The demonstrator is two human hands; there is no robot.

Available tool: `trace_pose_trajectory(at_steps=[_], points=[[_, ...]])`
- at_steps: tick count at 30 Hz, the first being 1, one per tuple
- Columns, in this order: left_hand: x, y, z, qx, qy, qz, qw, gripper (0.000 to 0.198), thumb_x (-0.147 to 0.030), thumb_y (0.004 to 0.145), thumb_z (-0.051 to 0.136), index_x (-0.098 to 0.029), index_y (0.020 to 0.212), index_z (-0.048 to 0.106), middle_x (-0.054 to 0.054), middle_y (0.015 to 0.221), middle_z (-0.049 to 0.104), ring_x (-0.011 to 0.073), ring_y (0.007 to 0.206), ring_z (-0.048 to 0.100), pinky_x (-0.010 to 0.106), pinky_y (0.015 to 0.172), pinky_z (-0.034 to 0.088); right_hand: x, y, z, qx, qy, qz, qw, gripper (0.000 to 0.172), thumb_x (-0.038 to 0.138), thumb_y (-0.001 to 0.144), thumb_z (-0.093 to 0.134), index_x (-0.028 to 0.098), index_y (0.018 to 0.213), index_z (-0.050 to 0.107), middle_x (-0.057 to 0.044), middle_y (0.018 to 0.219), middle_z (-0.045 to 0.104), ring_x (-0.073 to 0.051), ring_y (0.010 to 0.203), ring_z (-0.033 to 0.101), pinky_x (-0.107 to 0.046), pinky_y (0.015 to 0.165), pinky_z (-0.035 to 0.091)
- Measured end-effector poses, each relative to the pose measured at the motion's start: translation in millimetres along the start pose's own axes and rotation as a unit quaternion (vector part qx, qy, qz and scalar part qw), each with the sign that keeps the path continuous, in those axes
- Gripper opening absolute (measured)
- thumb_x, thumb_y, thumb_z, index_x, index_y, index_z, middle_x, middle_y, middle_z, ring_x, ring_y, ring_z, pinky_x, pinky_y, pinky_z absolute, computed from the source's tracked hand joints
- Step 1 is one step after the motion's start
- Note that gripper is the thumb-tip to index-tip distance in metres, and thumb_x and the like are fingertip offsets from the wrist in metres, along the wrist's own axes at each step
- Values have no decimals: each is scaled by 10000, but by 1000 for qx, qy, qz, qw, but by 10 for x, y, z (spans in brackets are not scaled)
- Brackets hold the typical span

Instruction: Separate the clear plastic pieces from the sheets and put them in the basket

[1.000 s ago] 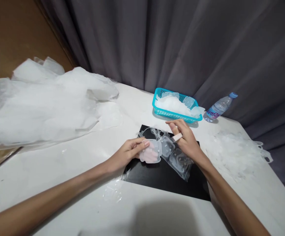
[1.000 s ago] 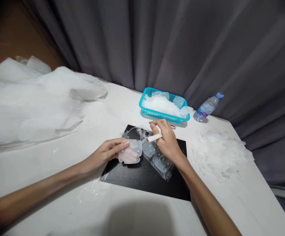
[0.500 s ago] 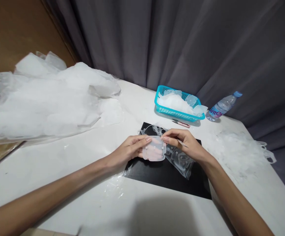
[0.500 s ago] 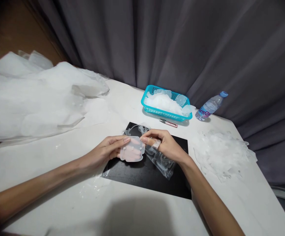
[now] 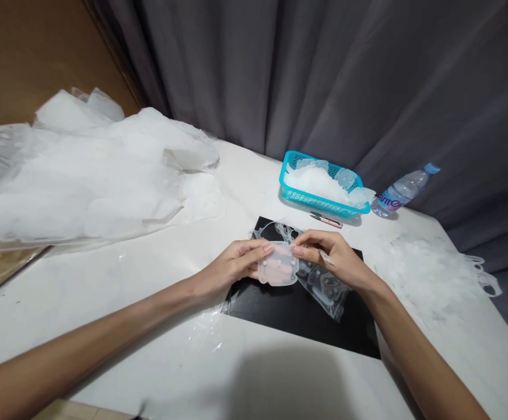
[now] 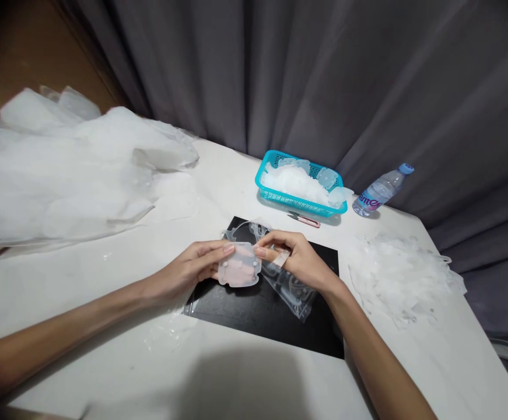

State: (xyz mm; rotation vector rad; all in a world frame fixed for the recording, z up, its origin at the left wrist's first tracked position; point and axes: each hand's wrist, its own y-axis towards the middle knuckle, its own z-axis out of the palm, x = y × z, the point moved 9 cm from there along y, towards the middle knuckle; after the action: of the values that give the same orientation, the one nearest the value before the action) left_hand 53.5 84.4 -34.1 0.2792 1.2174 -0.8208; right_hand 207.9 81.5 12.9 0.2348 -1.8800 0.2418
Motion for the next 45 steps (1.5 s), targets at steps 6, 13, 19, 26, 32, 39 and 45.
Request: trace_pose_trajectory(at_steps=[6,13,19,26,32,39,45], points=[[-56,-22,55,36,110,45,992,377,-458,1054,586,-151,1222,724,133,1163,768,254,1060,723,430,1005,540,13,-13,-49,0,-24,-8,1000,246,457,926,720,214,932,759,-11,816,686,-157,697,543,-290,634,406],[-121,-203,342,88,540,263,794,496,-324,1095,530,-285,1583,457,106,1579,555,270,1438,534,469,1212,420,187,109,-1496,-280,-152,-77,945,316,529,855,736,214,870,715,-38,847,705,-197,775,602,-334,737,471],[-31,-171,422,93,651,275,701,517,-431,1088,540,-291,1582,483,87,1602,541,303,1452,528,482,1191,431,-23,440,-2152,-364,-198,-32,909,327,513,904,630,211,780,615,-78,804,668,-255,835,638,-416,842,502],[-53,-212,480,76,672,326,660,484,-408,1095,522,-239,1548,530,131,1499,619,309,1335,601,464,1116,467,-133,163,-1994,-426,-277,-13,861,410,522,1048,396,219,878,614,-157,1083,628,-349,1216,503,-557,1095,346],[-41,-267,556,82,661,344,662,444,-371,1092,526,-195,1497,572,142,1353,682,304,1220,650,445,1045,518,-191,-300,-774,-225,-149,-50,962,504,643,1079,320,240,1018,617,-18,843,604,-192,731,580,-328,722,487],[44,-310,607,94,664,313,672,439,-320,1106,478,-177,1519,517,153,1344,660,306,1175,656,467,1017,550,-196,-637,29,-99,-103,-27,989,116,364,994,676,253,960,679,-13,944,666,-180,814,630,-312,772,508],[43,-329,575,78,643,303,699,417,-260,1111,452,-170,1512,514,151,1311,645,275,1215,661,403,1017,585,-249,-657,62,-113,-89,-51,988,106,346,989,680,240,976,678,-57,1022,680,-208,902,680,-343,837,573]])
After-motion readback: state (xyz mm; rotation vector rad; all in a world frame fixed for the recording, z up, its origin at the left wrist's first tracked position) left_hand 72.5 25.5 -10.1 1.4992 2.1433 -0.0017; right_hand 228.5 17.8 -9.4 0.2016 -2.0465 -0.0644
